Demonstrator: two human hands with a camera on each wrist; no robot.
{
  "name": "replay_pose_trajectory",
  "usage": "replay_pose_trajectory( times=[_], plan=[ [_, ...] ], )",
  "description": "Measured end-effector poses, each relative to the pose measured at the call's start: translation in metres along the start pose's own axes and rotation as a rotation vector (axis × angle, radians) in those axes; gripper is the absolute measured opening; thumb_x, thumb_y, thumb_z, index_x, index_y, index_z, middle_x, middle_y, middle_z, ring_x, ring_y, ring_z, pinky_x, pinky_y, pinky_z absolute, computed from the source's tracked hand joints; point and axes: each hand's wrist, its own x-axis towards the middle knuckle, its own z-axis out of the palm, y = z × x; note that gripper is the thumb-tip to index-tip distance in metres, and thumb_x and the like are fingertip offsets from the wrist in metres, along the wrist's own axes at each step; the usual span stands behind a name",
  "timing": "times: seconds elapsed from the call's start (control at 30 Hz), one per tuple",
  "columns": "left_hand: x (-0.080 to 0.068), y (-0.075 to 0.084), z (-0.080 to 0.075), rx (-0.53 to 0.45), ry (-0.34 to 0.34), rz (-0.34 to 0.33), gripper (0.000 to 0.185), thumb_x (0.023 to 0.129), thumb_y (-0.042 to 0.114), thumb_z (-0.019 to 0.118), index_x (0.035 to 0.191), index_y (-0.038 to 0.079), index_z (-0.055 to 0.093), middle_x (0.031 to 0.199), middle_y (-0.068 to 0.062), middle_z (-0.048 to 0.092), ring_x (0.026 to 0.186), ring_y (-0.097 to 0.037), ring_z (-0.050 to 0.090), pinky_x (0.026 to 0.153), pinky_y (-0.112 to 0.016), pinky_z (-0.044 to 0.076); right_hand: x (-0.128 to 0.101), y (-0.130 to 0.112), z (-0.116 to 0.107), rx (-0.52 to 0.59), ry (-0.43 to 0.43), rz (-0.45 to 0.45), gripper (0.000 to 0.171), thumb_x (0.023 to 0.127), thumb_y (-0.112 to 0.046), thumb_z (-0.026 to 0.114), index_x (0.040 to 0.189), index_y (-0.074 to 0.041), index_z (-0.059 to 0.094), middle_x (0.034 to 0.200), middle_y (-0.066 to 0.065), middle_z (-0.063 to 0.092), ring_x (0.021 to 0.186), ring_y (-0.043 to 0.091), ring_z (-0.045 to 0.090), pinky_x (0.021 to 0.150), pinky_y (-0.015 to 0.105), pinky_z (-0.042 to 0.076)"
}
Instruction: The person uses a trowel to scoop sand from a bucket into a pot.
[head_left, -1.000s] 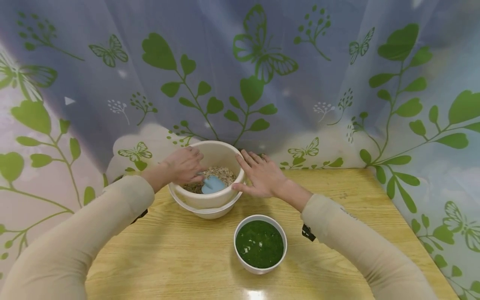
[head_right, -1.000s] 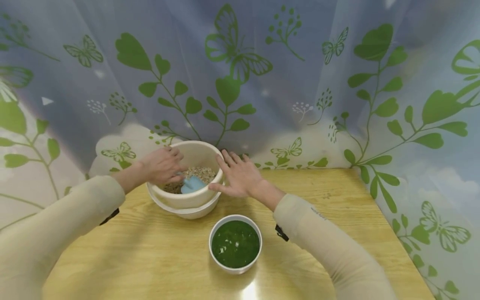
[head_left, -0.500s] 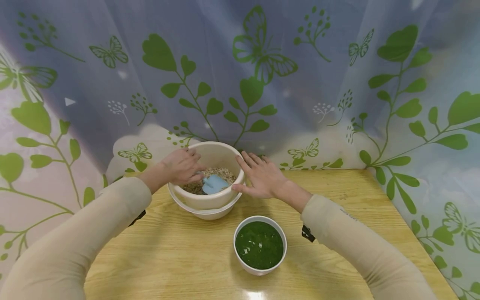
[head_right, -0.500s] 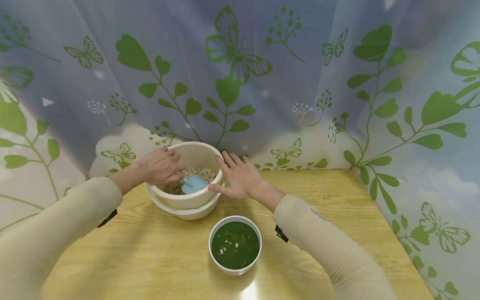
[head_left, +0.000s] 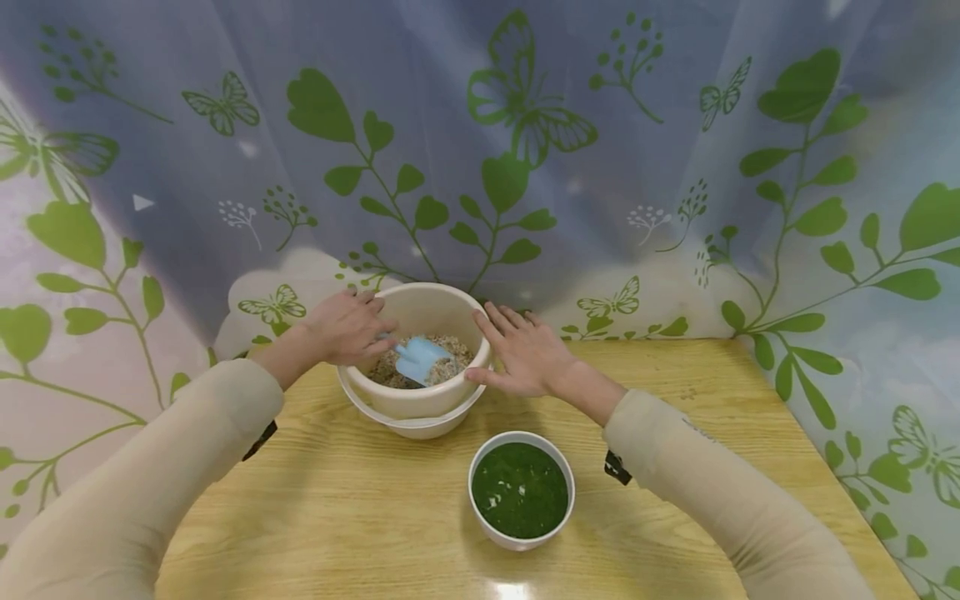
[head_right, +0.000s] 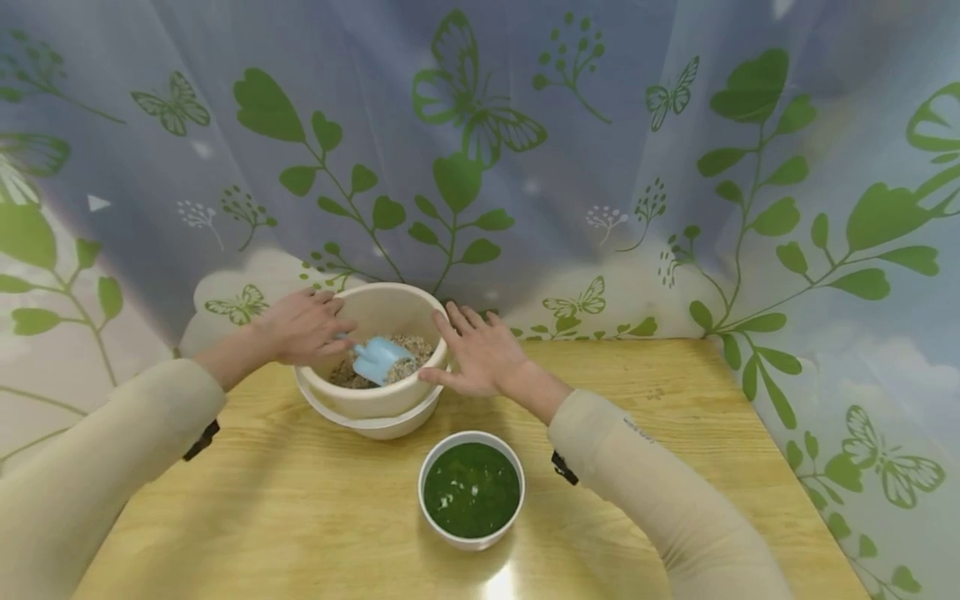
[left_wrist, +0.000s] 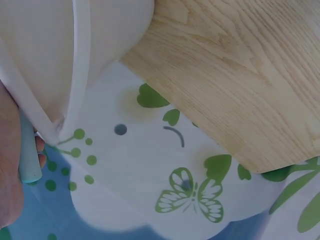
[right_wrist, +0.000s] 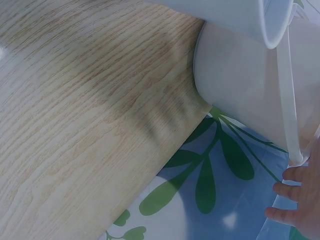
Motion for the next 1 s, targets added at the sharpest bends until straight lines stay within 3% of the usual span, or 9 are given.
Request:
replay_pose_trajectory(
  times=[0.33, 0.63, 1.0],
  plan=[
    [-0.013, -0.006, 0.001, -0.024, 0.067, -0.039, 0.04, 0.11, 0.044, 0.049, 0.129, 0.014, 0.068, 0.109, -0.019, 0.069, 0.104, -0.037, 0.068, 0.093, -0.053, 0.057, -0.001, 0.0, 0.001, 0.005, 0.016, -0.005, 0.129, 0.076, -0.095, -0.018, 0.17, -0.01, 0.01, 0.176, 0.019, 0.02, 0.158, 0.041, 0.036, 0.126, 0.059, 0.035],
    [-0.019, -0.007, 0.004, -0.046, 0.121, -0.064, 0.035, 0.11, 0.045, 0.049, 0.111, 0.013, 0.066, 0.096, -0.015, 0.065, 0.091, -0.033, 0.064, 0.079, -0.048, 0.056, -0.001, 0.0, 0.001, 0.016, 0.018, -0.001, 0.129, 0.076, -0.095, -0.018, 0.17, -0.011, 0.009, 0.177, 0.019, 0.018, 0.16, 0.041, 0.033, 0.127, 0.059, 0.033],
    [-0.021, -0.006, 0.007, -0.061, 0.148, -0.087, 0.035, 0.109, 0.045, 0.05, 0.109, 0.013, 0.065, 0.097, -0.015, 0.066, 0.093, -0.034, 0.065, 0.079, -0.048, 0.056, 0.0, 0.0, 0.002, -0.006, 0.02, 0.005, 0.129, 0.076, -0.095, -0.018, 0.171, -0.012, 0.009, 0.177, 0.018, 0.017, 0.161, 0.04, 0.031, 0.128, 0.059, 0.032]
  ],
)
